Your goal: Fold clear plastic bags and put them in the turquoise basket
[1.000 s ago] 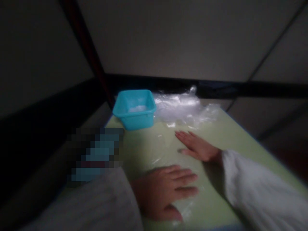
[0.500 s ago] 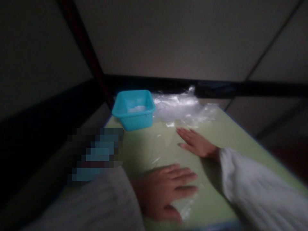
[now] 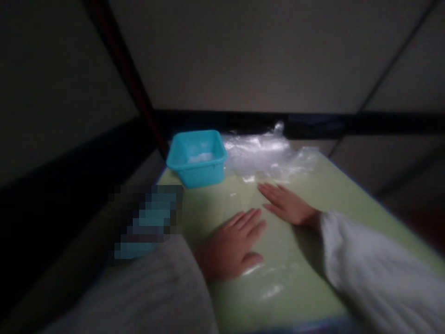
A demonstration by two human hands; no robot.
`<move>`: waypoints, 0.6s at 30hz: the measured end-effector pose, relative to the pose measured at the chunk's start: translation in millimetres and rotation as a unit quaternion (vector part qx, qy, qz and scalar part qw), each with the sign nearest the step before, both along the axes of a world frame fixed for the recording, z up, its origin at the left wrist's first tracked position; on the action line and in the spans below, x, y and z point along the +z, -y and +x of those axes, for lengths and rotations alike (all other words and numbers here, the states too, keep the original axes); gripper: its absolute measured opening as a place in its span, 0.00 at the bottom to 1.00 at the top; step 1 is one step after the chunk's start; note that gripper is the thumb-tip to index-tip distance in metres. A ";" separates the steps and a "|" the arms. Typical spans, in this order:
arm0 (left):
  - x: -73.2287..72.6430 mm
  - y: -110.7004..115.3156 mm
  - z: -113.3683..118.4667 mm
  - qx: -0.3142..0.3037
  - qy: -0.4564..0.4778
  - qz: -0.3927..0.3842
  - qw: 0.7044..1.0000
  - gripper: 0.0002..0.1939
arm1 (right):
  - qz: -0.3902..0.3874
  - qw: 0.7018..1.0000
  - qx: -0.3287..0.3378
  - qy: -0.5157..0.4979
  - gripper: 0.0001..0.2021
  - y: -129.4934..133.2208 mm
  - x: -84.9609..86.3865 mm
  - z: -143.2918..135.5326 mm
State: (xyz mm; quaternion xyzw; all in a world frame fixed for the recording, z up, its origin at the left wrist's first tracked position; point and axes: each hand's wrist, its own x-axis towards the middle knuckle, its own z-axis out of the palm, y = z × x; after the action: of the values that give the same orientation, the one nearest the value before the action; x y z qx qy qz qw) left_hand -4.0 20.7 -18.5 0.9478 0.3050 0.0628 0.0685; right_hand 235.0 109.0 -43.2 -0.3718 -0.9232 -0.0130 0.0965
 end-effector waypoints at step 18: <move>-2.8 -8.2 -3.1 0.142 0.064 0.058 0.986 0.26 | 0.006 1.000 -0.002 0.008 0.28 1.0 0.6 -0.9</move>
State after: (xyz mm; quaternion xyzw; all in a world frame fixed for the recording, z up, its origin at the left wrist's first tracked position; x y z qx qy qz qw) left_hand -7.1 28.9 -21.3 0.8915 0.4270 0.1497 0.0233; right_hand 234.1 107.9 -42.6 -0.3734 -0.9229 -0.0212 0.0914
